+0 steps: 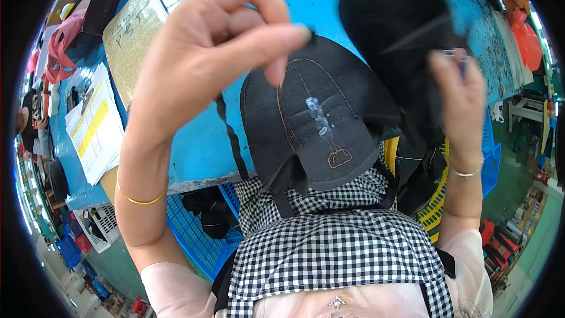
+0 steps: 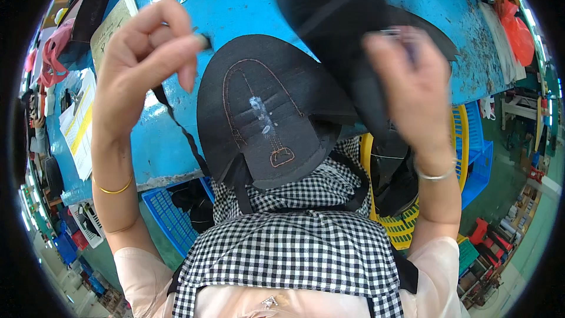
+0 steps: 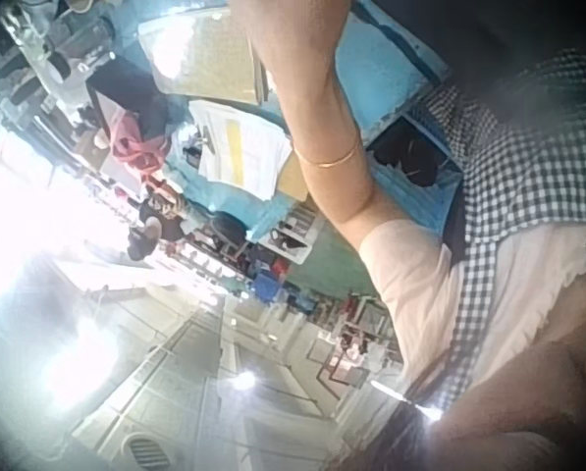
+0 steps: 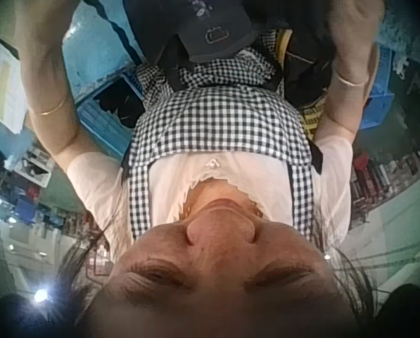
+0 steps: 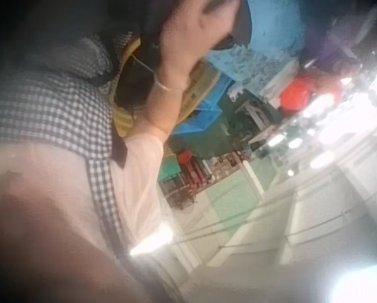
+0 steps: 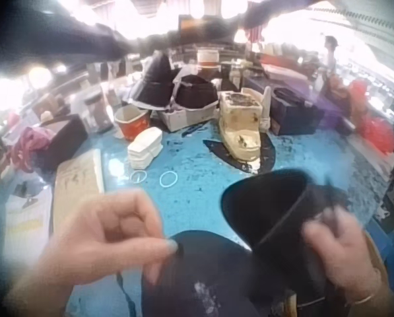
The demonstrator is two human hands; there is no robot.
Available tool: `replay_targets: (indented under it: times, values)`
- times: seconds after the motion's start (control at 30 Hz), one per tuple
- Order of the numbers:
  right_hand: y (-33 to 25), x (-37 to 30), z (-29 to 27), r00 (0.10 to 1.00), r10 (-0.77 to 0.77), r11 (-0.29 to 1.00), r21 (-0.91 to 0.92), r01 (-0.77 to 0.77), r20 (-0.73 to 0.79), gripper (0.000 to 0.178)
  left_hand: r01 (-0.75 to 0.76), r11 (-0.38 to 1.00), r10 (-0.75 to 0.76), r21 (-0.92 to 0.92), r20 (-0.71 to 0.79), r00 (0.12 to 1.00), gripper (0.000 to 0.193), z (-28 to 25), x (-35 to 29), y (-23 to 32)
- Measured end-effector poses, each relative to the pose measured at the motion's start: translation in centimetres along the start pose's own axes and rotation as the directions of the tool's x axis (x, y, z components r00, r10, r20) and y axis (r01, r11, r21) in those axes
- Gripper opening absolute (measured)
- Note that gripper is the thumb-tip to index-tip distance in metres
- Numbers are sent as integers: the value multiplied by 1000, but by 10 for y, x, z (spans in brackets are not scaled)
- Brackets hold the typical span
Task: The person trims excess threads and small bits from black shoe components using precision scissors.
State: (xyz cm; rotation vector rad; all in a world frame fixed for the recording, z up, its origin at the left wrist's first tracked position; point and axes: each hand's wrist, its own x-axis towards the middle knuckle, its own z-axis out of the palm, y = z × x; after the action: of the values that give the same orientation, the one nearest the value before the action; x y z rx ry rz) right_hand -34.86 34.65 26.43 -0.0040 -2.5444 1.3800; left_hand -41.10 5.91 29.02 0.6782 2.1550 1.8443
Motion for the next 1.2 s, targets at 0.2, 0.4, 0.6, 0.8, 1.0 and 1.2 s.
replay_targets:
  times: [0.2, 0.4, 0.6, 0.8, 1.0, 1.2]
  values:
    - [86, -3, -108, 946, 312, 919, 283, -276, -90, 23, 105, 942, -274, 319, 551, 788, 11, 16, 10, -13]
    - [65, -16, -76, 947, 318, 897, 340, -283, -52, 19, 28, 885, -316, 465, 553, 771, 14, 33, 14, -27]
    - [16, -8, -12, 822, -396, 883, -75, 463, 410, 16, -123, 787, -226, 604, 469, 854, 19, 37, 6, -20]
    - [-6, 0, 31, 553, -418, 745, -77, 663, 721, 14, -163, 759, -182, 630, 445, 877, 20, 22, 12, -27]
    - [-4, 22, 30, 366, -428, 789, 145, 597, 826, 16, -116, 790, -221, 602, 455, 863, 14, 21, 13, -27]
    - [-9, 19, 41, 533, -420, 652, -165, 740, 734, 13, -145, 783, -177, 604, 441, 880, 11, 22, 13, -32]
